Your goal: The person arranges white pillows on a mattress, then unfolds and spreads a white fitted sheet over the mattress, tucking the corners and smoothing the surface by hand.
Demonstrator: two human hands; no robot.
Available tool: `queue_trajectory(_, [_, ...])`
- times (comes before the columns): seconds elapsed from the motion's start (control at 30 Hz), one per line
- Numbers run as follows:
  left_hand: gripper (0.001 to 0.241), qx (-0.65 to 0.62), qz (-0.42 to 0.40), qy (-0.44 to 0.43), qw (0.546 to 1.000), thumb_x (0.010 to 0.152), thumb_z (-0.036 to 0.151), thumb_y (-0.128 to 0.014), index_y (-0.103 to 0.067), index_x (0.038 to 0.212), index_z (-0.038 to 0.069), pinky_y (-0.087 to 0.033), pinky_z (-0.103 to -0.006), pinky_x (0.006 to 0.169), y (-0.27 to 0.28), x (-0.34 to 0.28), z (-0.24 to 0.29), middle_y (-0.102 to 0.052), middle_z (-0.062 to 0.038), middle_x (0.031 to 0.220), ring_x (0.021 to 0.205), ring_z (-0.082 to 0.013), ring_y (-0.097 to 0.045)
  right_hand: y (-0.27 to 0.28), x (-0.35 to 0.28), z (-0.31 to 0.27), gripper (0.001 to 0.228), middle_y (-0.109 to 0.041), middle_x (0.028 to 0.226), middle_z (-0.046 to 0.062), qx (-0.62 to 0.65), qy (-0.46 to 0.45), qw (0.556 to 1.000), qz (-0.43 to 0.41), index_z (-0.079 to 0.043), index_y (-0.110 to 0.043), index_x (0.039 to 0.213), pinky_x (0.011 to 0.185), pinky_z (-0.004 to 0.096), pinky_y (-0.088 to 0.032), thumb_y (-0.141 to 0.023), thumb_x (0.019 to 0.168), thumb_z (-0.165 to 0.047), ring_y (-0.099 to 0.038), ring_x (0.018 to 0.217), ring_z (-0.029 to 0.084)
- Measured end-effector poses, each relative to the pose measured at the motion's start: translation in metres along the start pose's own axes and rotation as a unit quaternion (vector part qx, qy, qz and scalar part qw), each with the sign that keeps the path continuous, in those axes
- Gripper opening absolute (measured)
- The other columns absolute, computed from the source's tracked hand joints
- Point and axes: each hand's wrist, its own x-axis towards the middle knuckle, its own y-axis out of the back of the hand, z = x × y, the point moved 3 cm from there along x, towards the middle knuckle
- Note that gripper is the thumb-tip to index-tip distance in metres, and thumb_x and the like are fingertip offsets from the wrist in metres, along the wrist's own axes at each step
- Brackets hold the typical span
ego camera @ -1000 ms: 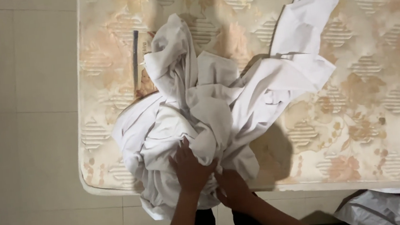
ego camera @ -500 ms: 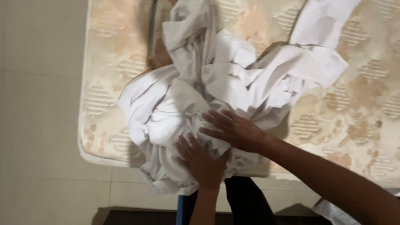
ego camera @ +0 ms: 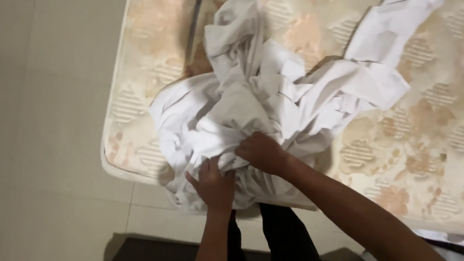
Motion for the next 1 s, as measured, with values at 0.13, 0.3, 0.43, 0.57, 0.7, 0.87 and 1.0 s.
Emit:
queue_trajectory(0.13, [0.055,-0.036,0.032,-0.101,0.994,0.076,0.026,-0.078,-0.065,0.127,0.013,-0.016,-0.0705,0.120,0.059,0.019,0.078,-0.065,-0.011,0.132,0.133,-0.0325,-0.053,0.094,-0.050,0.004,0.041,-0.070,0.096,0.006,0.011,-0.053,0.992,0.118,-0.014,-0.072,0.114,0.086,0.044,-0.050,-0.078,0.074,-0.018,-0.067,0.092,0.027])
queue_trajectory(0.3, [0.058,-0.035,0.002,-0.329,0.944,0.077,0.023,-0.079,-0.063,0.132,0.020,-0.022,-0.0672,0.119,0.066,0.040,0.170,-0.060,-0.008,0.140,0.144,-0.0324,-0.045,0.137,-0.136,0.024,0.057,-0.073,0.101,0.011,0.058,-0.230,0.922,0.305,-0.010,-0.073,0.117,0.078,0.044,-0.052,-0.087,0.062,-0.017,-0.068,0.089,0.033])
queue_trajectory(0.43, [0.069,0.001,-0.061,-0.441,0.895,0.076,0.028,-0.081,-0.056,0.140,0.019,-0.024,-0.0668,0.116,0.006,0.028,0.188,-0.051,-0.014,0.147,0.145,-0.0392,-0.039,0.077,-0.201,0.020,0.059,-0.074,0.111,0.014,0.101,-0.353,0.877,0.309,-0.010,-0.072,0.120,0.082,0.044,-0.054,-0.086,0.062,-0.012,-0.070,0.095,0.034])
queue_trajectory(0.57, [0.082,0.052,-0.134,-0.504,0.852,0.075,0.031,-0.082,-0.048,0.149,0.022,-0.026,-0.0655,0.114,-0.066,0.002,0.162,-0.047,-0.014,0.151,0.144,-0.0407,-0.038,0.003,-0.244,-0.001,0.069,-0.064,0.134,0.016,0.180,-0.434,0.854,0.223,-0.011,-0.061,0.135,0.101,0.045,-0.049,-0.086,0.070,-0.011,-0.059,0.124,0.036])
queue_trajectory(0.7, [0.088,0.080,-0.161,-0.505,0.844,0.073,0.029,-0.083,-0.044,0.152,0.023,-0.029,-0.0639,0.112,-0.081,-0.006,0.154,-0.045,-0.014,0.154,0.145,-0.0410,-0.037,-0.002,-0.260,-0.025,0.098,-0.041,0.155,0.021,0.218,-0.443,0.845,0.206,-0.012,-0.042,0.152,0.114,0.051,-0.037,-0.090,0.067,-0.017,-0.038,0.145,0.040])
queue_trajectory(0.87, [0.083,0.104,-0.144,-0.501,0.847,0.075,0.021,-0.079,-0.047,0.151,0.022,-0.032,-0.0631,0.110,-0.050,0.005,0.175,-0.046,-0.015,0.154,0.143,-0.0408,-0.041,0.004,-0.239,-0.016,0.118,-0.026,0.161,0.030,0.151,-0.408,0.861,0.265,-0.012,-0.036,0.156,0.115,0.061,-0.030,-0.096,0.056,-0.032,-0.027,0.148,0.050])
queue_trajectory(1.0, [0.064,0.069,-0.081,-0.485,0.868,0.087,0.015,-0.069,-0.054,0.148,0.021,-0.035,-0.0637,0.112,-0.044,0.011,0.173,-0.049,-0.015,0.153,0.143,-0.0416,-0.045,-0.043,-0.211,0.006,0.125,-0.018,0.163,0.034,0.078,-0.374,0.878,0.289,-0.016,-0.035,0.158,0.115,0.068,-0.026,-0.098,0.055,-0.046,-0.022,0.150,0.054])
